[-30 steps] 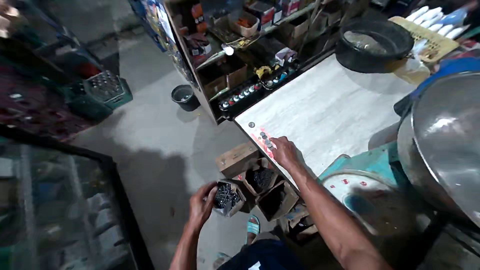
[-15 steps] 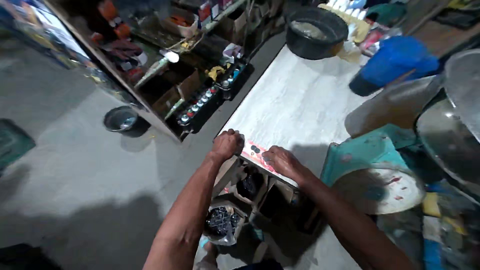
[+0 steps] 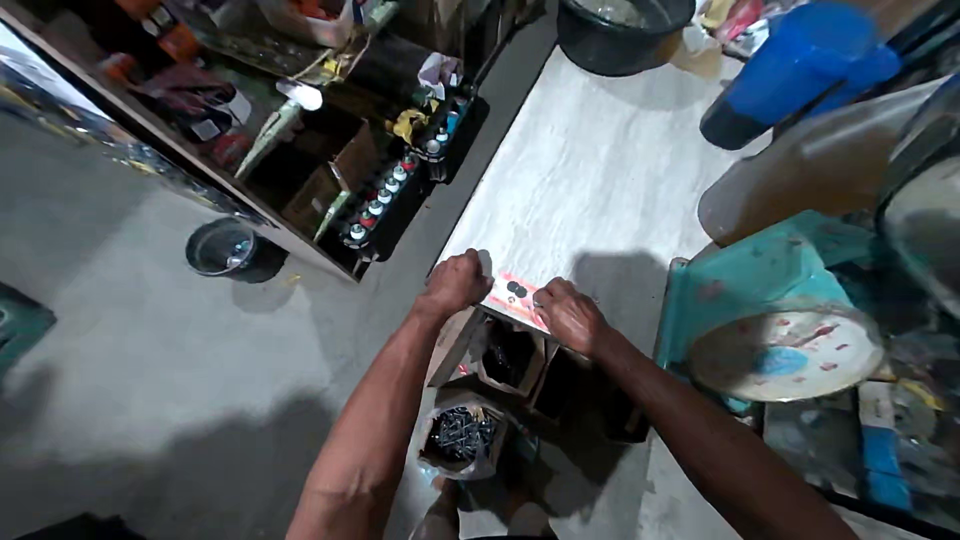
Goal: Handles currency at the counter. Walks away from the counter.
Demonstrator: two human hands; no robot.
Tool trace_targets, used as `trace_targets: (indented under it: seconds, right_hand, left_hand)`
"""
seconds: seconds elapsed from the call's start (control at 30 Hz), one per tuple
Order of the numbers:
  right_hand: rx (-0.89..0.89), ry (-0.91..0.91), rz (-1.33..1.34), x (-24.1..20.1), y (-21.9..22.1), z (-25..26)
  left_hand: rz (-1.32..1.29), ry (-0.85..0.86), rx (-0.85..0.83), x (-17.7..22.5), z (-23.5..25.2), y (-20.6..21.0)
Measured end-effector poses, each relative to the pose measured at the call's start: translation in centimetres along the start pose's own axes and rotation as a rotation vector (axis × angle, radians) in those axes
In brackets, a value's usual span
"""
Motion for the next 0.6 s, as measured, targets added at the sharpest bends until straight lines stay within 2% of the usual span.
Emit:
trace_targets:
  seconds: [0.13,0.27,0.33,0.4,0.5,0.57,0.6]
  right_hand:
    - [0.052,-0.017,-0.007,-0.3,-0.1,-0.3]
    - [0.233,0.03,0.165,1.2,-0.4,-0.5]
    - [0.337,0.116,0.436,3.1,-0.4,-1.1]
    - [0.471,0.197,0.834,4.8,0.0,-2.4]
    - [0.608,0.168,1.497,5.5,0.4,-4.2]
    - [0.56,0.218,1.605,4.8,0.6,-4.5]
    - [0.519,0.274,1.529,4.3,0.6,-4.2]
  left_hand:
    - [-0.171,0.118,-0.046,2.8,-0.2,1.9]
    - [-0.015,0.121,-0.046,3.9,0.6,4.4]
    - [0.02,0.098,-0.021,4.1,0.4,4.7]
    - [0.024,0.084,0.007,3.9,0.1,5.0]
    - [0.017,0.096,0.019,4.0,-0.1,5.0]
    - [-0.024,0.15,0.002,4.3,-0.3,5.3]
    - [-0.042,0.17,-0.011,4.6,-0.3,5.5]
Point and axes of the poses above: each hand's wrist, its own z-axis towards the middle knuckle, its own y-axis out of the palm, x = y × z, the point moved 4 cm from there along z, towards the middle knuckle, and after that the axes turned 1 degree about -y, right-handed, at the moved point
